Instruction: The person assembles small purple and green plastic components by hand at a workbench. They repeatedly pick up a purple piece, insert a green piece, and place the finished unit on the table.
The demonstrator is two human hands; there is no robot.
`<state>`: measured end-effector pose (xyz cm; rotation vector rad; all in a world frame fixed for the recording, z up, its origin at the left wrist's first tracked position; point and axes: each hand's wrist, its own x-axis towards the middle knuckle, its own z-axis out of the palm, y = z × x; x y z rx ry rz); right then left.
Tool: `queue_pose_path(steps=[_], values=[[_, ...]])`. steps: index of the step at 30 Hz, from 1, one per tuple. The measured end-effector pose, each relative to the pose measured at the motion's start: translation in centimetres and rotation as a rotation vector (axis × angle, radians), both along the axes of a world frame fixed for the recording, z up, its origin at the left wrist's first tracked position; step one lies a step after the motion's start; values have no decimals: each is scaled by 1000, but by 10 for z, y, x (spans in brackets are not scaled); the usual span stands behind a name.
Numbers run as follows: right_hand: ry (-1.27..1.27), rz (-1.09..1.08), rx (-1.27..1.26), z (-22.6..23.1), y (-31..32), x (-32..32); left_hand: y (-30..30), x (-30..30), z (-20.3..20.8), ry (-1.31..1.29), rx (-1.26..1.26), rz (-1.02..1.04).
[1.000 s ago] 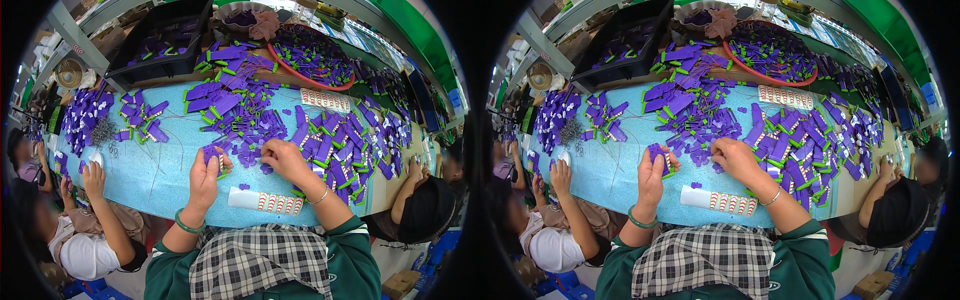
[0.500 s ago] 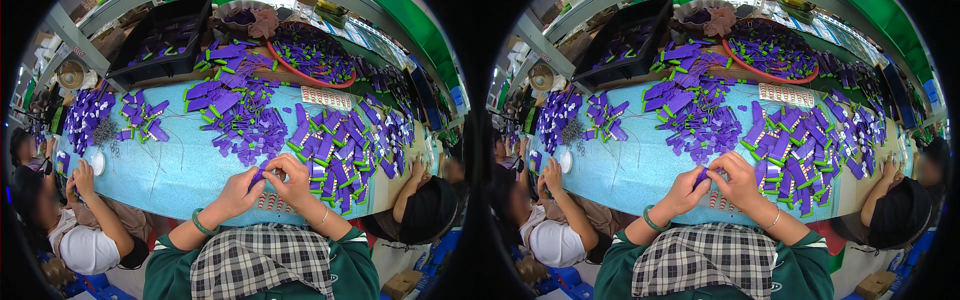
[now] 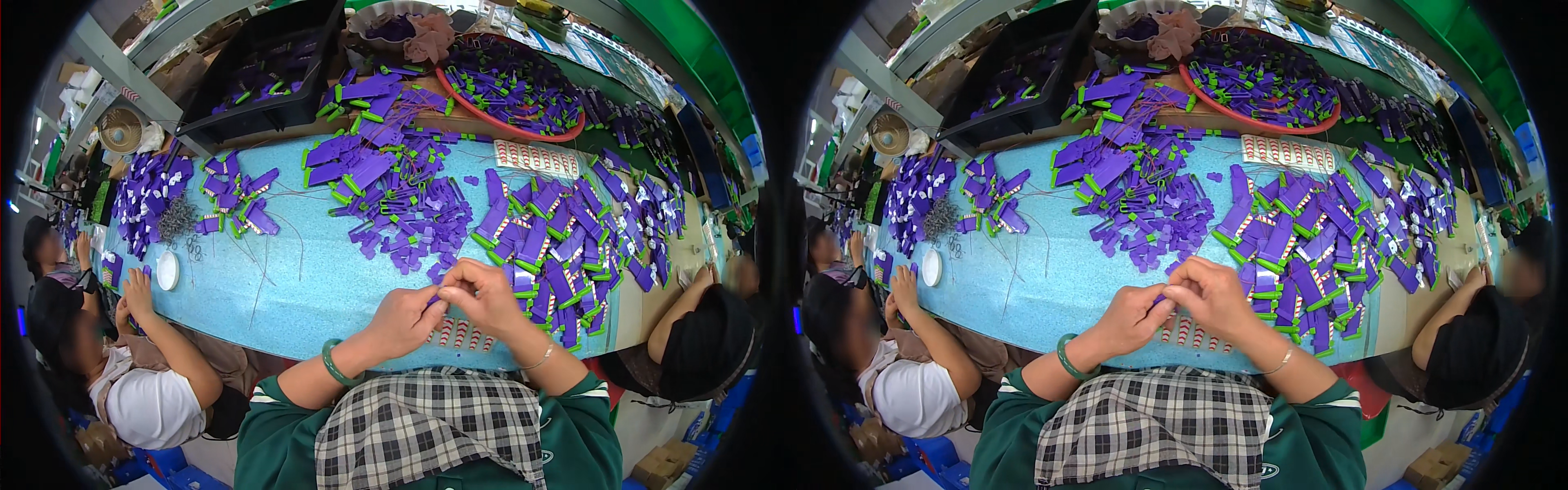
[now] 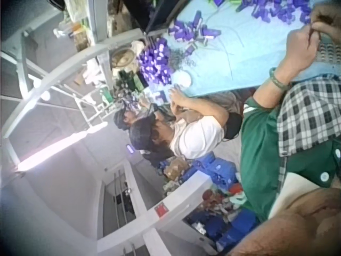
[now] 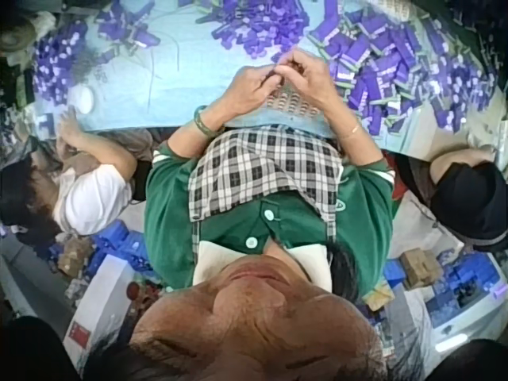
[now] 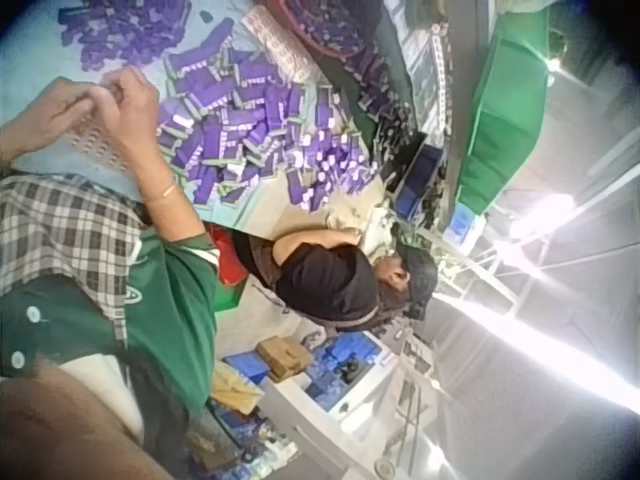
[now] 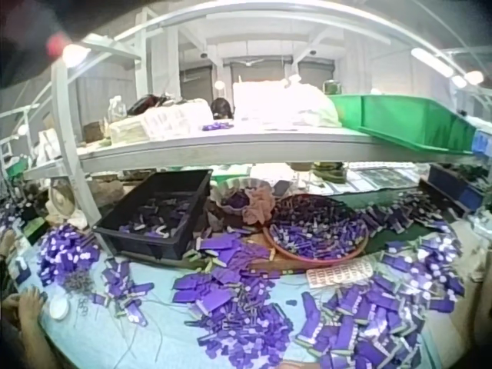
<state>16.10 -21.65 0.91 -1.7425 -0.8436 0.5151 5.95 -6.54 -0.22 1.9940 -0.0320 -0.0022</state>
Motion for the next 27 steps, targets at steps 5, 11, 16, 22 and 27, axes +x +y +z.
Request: queue_pose_path(steps=[5, 11, 16, 22, 27], values=[[-214, -53, -234, 39, -48, 70, 46, 55, 13, -215, 317, 141], [-911, -176, -380, 43, -53, 48, 113, 116, -2, -228, 1196, 347], [-772, 211, -422, -2, -21, -27, 116, 118, -16, -223, 1219, 382], [-784, 186, -429, -36, -7, -37, 97, 58, 37, -202, 163, 482], [-652, 86, -267, -41, -2, -36, 44, -20, 23, 88, -654, 267]])
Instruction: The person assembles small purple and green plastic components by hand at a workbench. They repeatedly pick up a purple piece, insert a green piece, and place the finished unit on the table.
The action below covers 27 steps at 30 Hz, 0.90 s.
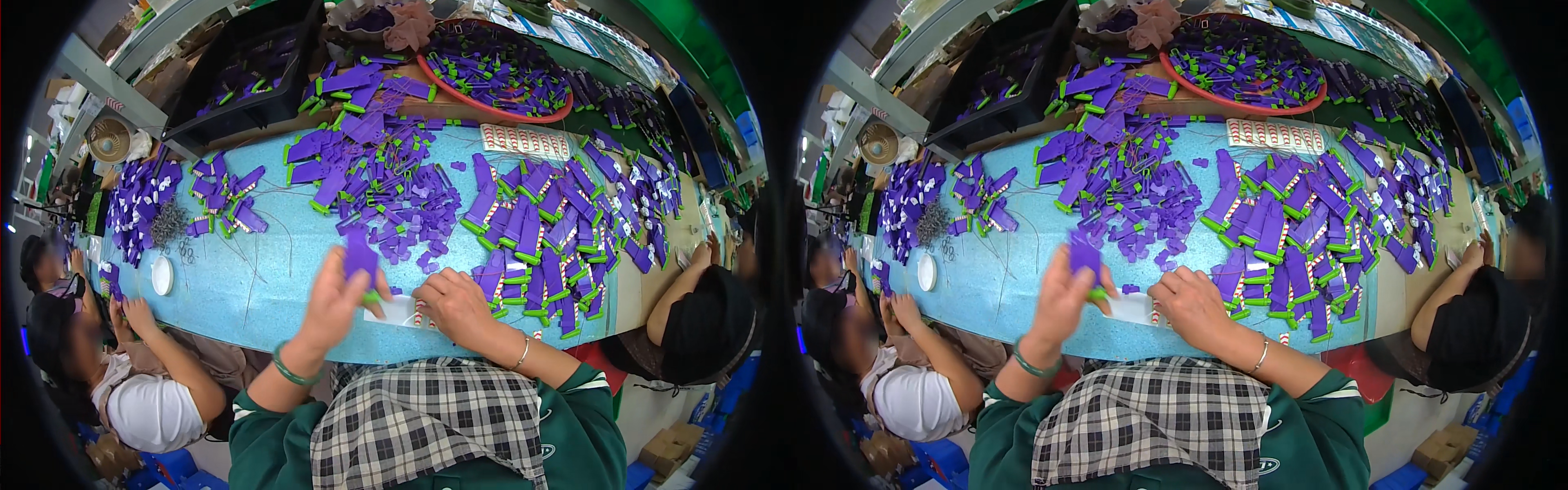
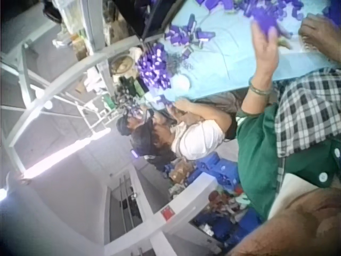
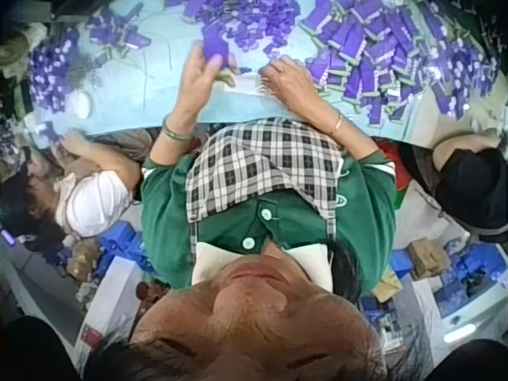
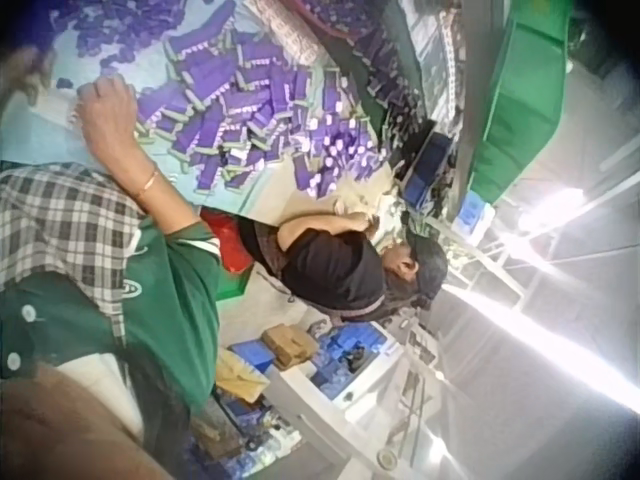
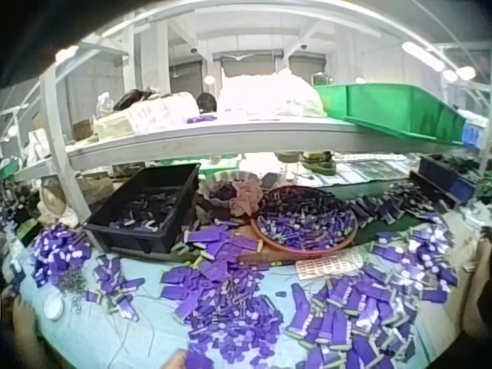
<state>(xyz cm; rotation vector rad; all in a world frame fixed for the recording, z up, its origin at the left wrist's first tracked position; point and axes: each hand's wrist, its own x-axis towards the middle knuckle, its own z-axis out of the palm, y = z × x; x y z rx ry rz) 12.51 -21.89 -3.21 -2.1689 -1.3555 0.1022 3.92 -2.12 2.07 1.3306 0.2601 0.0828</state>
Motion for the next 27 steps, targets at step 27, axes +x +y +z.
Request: queue_pose_path(steps=[27], values=[[846, -142, 479, 31, 13, 6, -34, 1, -26, 53, -462, -56]])
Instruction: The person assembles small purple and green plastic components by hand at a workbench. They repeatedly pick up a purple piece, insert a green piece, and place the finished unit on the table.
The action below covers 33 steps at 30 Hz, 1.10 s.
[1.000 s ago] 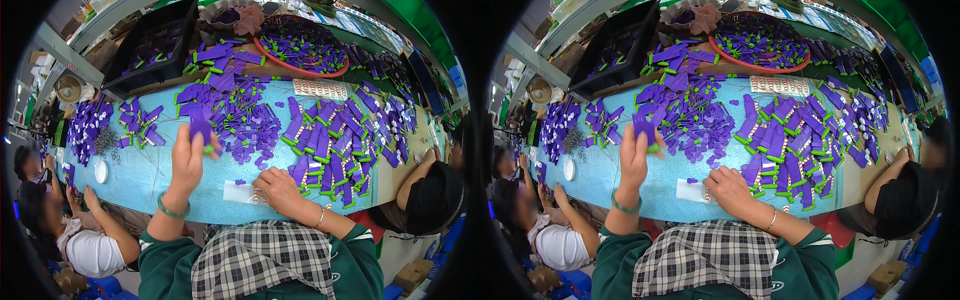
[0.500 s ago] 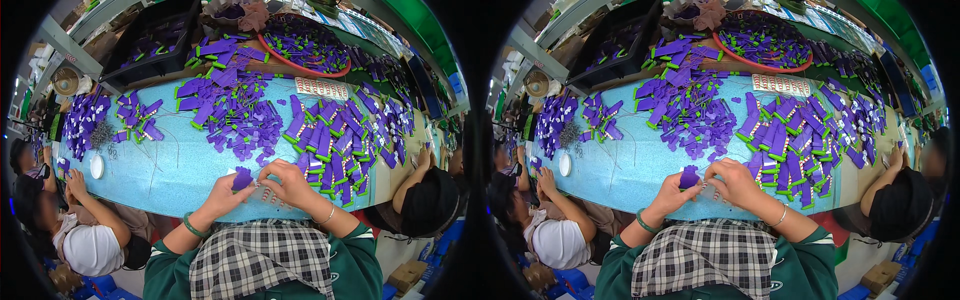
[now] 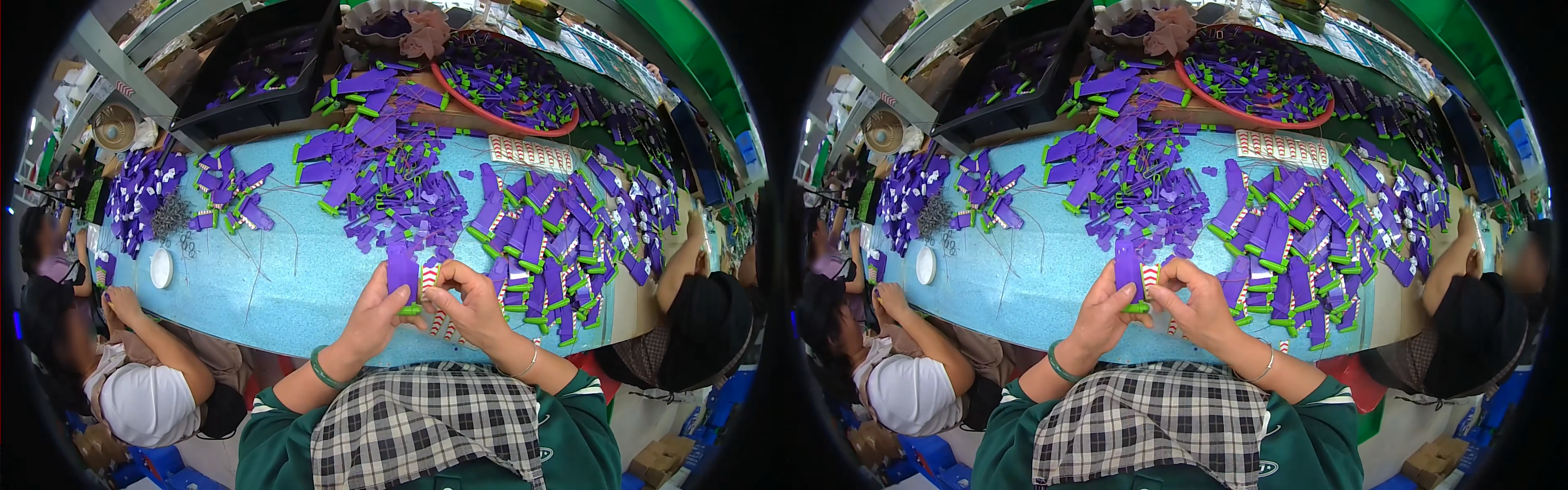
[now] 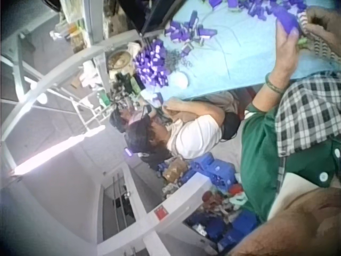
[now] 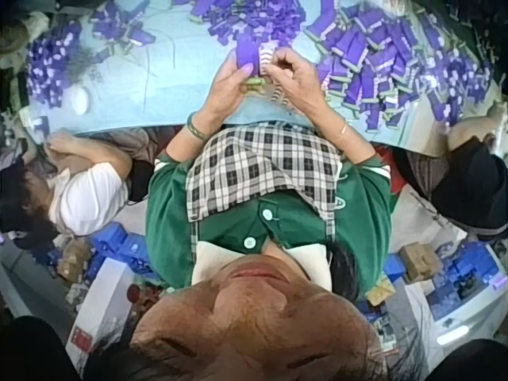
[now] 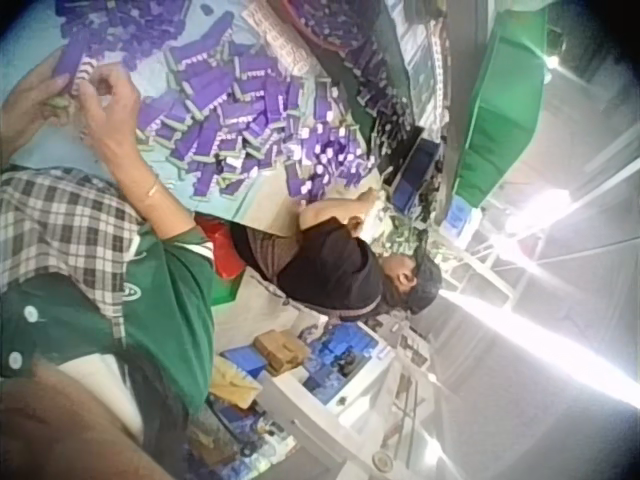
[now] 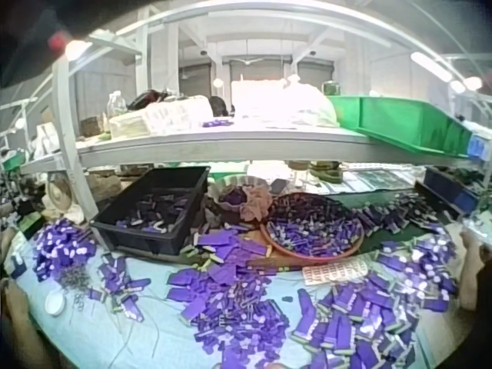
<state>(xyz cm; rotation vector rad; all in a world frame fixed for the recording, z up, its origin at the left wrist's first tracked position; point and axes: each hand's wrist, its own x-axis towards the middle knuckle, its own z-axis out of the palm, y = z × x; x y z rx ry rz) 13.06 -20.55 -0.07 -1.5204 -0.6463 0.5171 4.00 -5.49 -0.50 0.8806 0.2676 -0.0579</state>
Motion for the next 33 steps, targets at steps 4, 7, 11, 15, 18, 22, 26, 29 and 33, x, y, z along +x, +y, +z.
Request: queue_pose_path(steps=[4, 7, 11, 15, 18, 22, 26, 29, 33], values=[[-2, 10, -64, -2, 0, -1, -1, 1, -3, 16, -157, -34], [-52, -27, -73, -1, 0, -1, -3, 1, -3, -9, -199, -36], [-101, -56, -101, -2, 0, -2, -3, 1, -2, -12, -201, -49], [-168, -64, -98, 1, 1, -2, -2, 0, -2, -21, -208, -79], [-246, -65, -90, -1, 1, -1, -1, 0, -2, -49, -199, -103], [-296, -73, -70, 0, 2, -2, -6, 1, 2, -24, 5, -50], [-410, -94, -67, 1, 1, -1, -8, 0, -1, -17, 139, -78], [-572, -123, -66, 6, 1, 2, -8, -2, -4, -46, 123, -103], [-664, -140, -37, 8, 0, 2, -10, -6, -6, -89, 194, -110]])
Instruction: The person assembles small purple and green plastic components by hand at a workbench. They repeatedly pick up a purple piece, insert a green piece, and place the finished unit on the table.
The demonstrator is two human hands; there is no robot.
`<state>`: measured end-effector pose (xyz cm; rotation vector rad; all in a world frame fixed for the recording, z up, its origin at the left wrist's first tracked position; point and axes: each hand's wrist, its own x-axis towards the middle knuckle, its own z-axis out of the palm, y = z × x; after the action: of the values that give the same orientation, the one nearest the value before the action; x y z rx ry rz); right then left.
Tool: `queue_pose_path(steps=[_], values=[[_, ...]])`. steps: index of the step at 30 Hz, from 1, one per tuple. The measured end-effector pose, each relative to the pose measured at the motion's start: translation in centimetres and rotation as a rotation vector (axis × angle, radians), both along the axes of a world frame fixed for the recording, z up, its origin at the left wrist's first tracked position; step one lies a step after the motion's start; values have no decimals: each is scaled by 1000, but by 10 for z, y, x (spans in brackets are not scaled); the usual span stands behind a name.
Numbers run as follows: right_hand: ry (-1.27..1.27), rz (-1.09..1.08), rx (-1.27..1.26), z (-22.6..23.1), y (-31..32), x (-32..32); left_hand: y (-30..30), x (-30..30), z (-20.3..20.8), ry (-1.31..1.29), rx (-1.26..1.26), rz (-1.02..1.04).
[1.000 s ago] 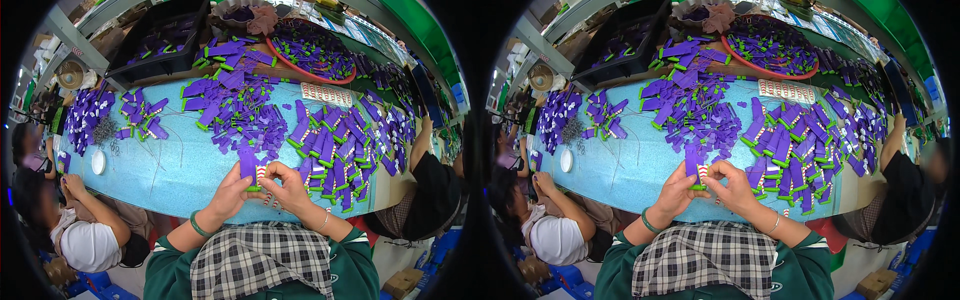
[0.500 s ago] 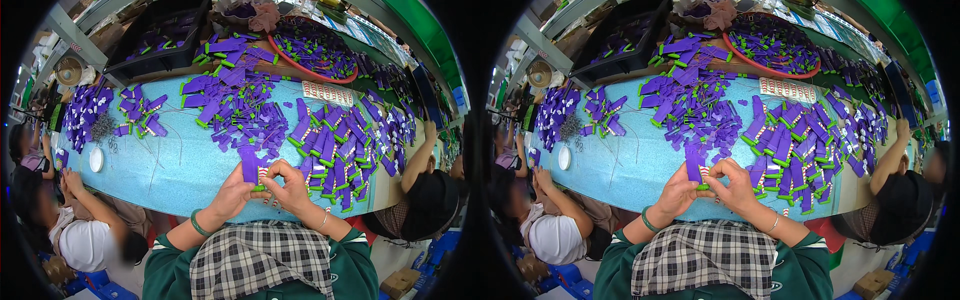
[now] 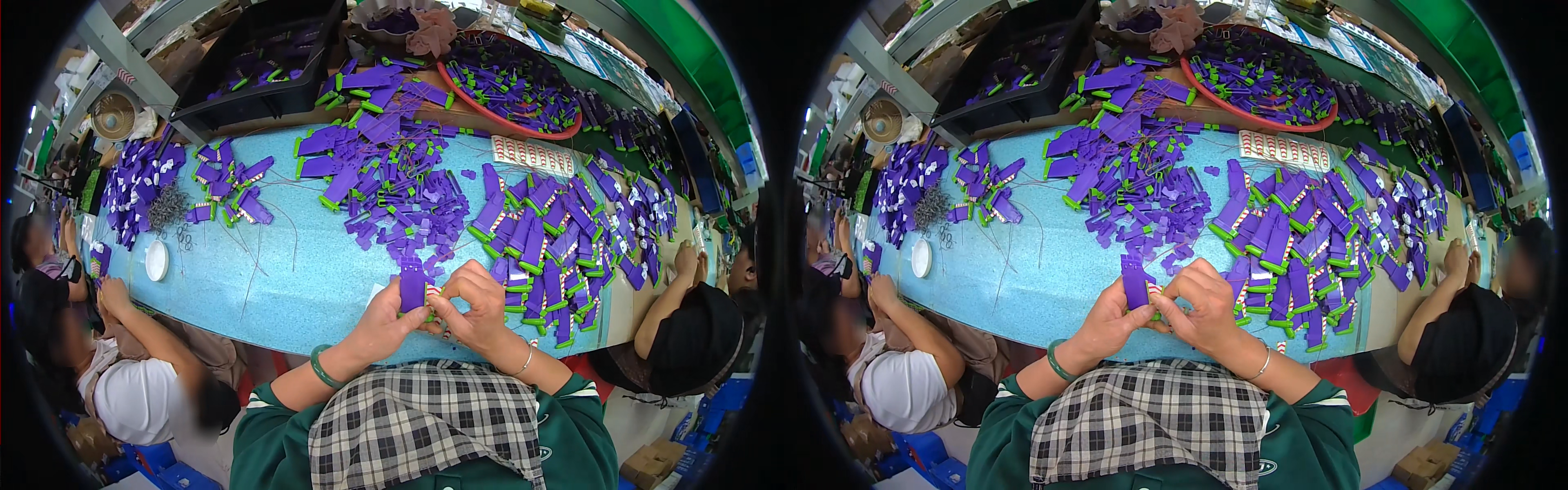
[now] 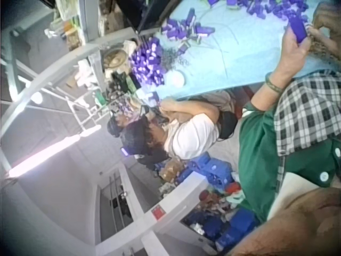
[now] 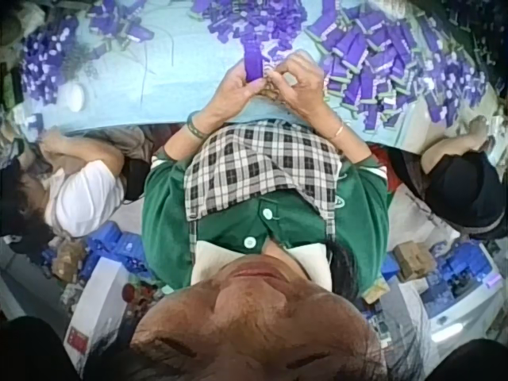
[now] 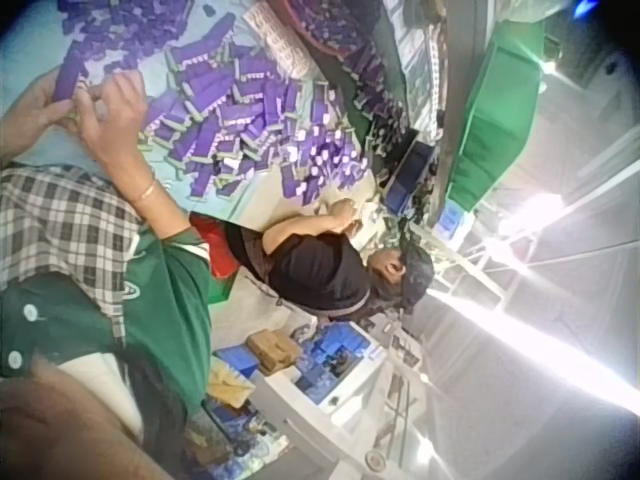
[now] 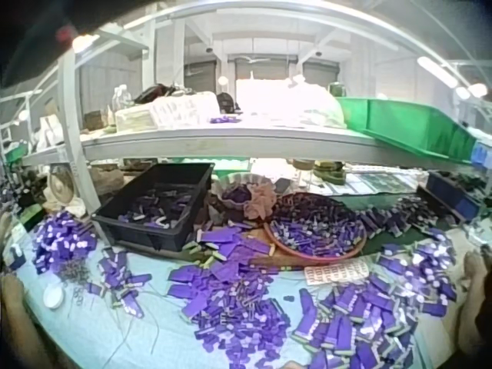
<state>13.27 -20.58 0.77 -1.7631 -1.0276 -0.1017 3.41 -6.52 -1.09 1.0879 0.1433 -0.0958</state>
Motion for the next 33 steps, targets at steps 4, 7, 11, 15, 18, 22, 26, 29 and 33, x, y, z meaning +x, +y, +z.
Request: queue_pose_path(steps=[4, 7, 11, 15, 18, 22, 26, 29, 33], values=[[-79, 4, -63, -1, -3, 0, -4, -2, -2, -61, 87, 5], [131, 62, -96, -3, -1, 3, -3, -5, 10, -85, -86, -21], [363, 216, -193, -8, 3, 5, -2, -1, 0, 68, -494, -102], [630, 316, -321, -2, 5, 7, -10, 2, -9, 342, -796, -288], [638, 334, -122, -14, 2, 5, -6, 5, -19, 310, -851, -440], [1093, 430, -89, -1, -6, 12, 1, 5, 7, 171, -356, -398], [1092, 408, 252, -4, -3, 11, 8, 2, 21, -414, 830, 191], [1175, 396, 239, -4, -8, 21, 30, 10, 23, -839, 1238, 365], [1349, 448, 146, 1, -5, 20, 34, 11, 26, -1092, 1551, 338]])
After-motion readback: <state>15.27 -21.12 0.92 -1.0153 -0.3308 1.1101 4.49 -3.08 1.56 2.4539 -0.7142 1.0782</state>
